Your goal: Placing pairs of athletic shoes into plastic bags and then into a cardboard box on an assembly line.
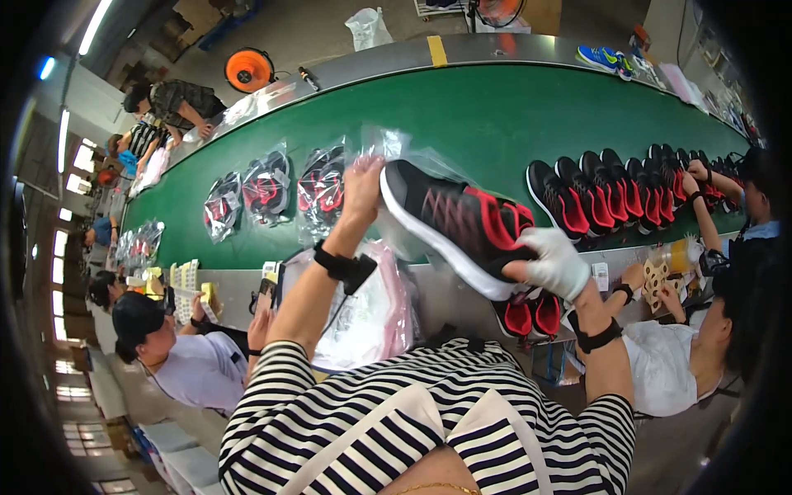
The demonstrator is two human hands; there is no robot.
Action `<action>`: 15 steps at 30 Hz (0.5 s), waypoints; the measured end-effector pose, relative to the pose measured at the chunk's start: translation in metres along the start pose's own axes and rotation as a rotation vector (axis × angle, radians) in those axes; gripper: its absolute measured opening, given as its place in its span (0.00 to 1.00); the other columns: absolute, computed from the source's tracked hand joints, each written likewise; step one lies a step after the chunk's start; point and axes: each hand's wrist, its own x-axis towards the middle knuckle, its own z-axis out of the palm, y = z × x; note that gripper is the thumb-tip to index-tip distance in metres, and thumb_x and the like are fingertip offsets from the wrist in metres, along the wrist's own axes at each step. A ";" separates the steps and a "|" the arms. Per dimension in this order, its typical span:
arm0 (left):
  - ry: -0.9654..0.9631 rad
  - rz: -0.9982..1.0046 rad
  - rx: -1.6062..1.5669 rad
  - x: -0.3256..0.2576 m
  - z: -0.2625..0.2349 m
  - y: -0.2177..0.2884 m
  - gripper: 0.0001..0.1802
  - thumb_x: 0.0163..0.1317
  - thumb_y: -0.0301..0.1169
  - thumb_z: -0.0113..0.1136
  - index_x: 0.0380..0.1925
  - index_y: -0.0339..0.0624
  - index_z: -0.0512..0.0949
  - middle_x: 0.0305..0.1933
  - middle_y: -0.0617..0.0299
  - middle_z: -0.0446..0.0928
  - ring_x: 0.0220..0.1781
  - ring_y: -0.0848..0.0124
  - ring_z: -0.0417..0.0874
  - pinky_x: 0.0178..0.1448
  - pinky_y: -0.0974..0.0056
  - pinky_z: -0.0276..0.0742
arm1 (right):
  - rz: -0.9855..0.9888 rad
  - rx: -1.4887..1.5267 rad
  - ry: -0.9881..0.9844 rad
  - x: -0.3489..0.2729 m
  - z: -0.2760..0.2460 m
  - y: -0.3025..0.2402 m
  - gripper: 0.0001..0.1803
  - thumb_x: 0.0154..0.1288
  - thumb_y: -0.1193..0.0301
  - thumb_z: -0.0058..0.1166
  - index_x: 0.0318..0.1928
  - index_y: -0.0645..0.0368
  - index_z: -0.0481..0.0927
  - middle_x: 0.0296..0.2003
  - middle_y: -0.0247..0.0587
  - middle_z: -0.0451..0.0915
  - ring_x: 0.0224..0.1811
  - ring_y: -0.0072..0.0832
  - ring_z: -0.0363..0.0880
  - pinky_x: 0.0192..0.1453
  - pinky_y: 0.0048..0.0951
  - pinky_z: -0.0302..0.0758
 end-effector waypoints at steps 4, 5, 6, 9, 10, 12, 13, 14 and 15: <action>0.002 0.101 0.241 -0.004 0.006 0.010 0.07 0.61 0.23 0.50 0.35 0.32 0.76 0.30 0.63 0.77 0.30 0.77 0.72 0.35 0.69 0.71 | 0.051 -0.171 -0.028 -0.005 0.002 -0.017 0.24 0.44 0.53 0.65 0.29 0.63 0.79 0.22 0.45 0.73 0.24 0.39 0.74 0.28 0.34 0.68; -0.051 0.178 0.196 -0.009 0.012 0.017 0.07 0.62 0.24 0.50 0.35 0.32 0.76 0.30 0.64 0.77 0.31 0.78 0.72 0.36 0.70 0.70 | 0.118 -0.171 -0.053 -0.009 -0.002 -0.024 0.25 0.46 0.51 0.62 0.29 0.63 0.80 0.22 0.45 0.73 0.24 0.39 0.75 0.29 0.35 0.69; -0.097 0.266 0.150 -0.010 0.018 0.028 0.07 0.62 0.24 0.50 0.35 0.33 0.77 0.30 0.65 0.76 0.32 0.80 0.72 0.37 0.72 0.69 | 0.173 -0.175 -0.077 -0.006 -0.007 -0.027 0.26 0.48 0.48 0.60 0.29 0.62 0.80 0.22 0.46 0.73 0.24 0.39 0.75 0.29 0.36 0.69; -0.407 0.377 0.273 -0.046 0.050 0.025 0.08 0.61 0.25 0.49 0.36 0.32 0.75 0.25 0.55 0.77 0.27 0.70 0.75 0.34 0.63 0.72 | -0.038 -0.588 -0.040 0.003 0.002 -0.020 0.27 0.53 0.46 0.54 0.29 0.62 0.80 0.22 0.47 0.74 0.25 0.40 0.77 0.29 0.38 0.71; -0.543 0.640 0.463 -0.065 0.072 0.020 0.10 0.60 0.26 0.47 0.36 0.36 0.76 0.26 0.43 0.77 0.29 0.54 0.79 0.34 0.55 0.73 | 0.031 -0.748 -0.159 0.015 0.008 -0.027 0.28 0.55 0.45 0.50 0.29 0.60 0.80 0.24 0.48 0.77 0.26 0.42 0.78 0.30 0.38 0.73; -0.667 0.647 0.581 -0.089 0.103 0.006 0.10 0.57 0.28 0.47 0.36 0.40 0.76 0.23 0.39 0.74 0.27 0.42 0.76 0.31 0.45 0.71 | 0.096 -0.833 -0.260 0.033 0.022 -0.027 0.26 0.56 0.46 0.48 0.24 0.58 0.80 0.23 0.47 0.78 0.24 0.42 0.78 0.29 0.38 0.74; -0.589 0.615 0.520 -0.079 0.111 0.012 0.09 0.57 0.28 0.47 0.34 0.39 0.75 0.22 0.40 0.73 0.26 0.42 0.76 0.28 0.46 0.71 | -0.022 -0.860 -0.167 0.038 0.029 -0.024 0.26 0.56 0.46 0.48 0.22 0.57 0.80 0.22 0.46 0.78 0.23 0.41 0.79 0.28 0.38 0.74; -0.603 0.631 0.482 -0.065 0.118 0.018 0.08 0.57 0.28 0.47 0.32 0.38 0.75 0.22 0.39 0.73 0.26 0.43 0.76 0.28 0.47 0.71 | -0.047 -0.921 -0.258 0.038 0.030 -0.024 0.25 0.56 0.47 0.48 0.21 0.56 0.80 0.21 0.45 0.78 0.23 0.40 0.79 0.27 0.39 0.74; -0.606 0.639 0.449 -0.047 0.122 0.028 0.08 0.56 0.28 0.47 0.30 0.37 0.75 0.22 0.39 0.73 0.26 0.43 0.76 0.28 0.47 0.71 | -0.081 -0.975 -0.358 0.042 0.031 -0.037 0.24 0.56 0.48 0.49 0.19 0.56 0.80 0.20 0.45 0.78 0.22 0.40 0.79 0.25 0.39 0.74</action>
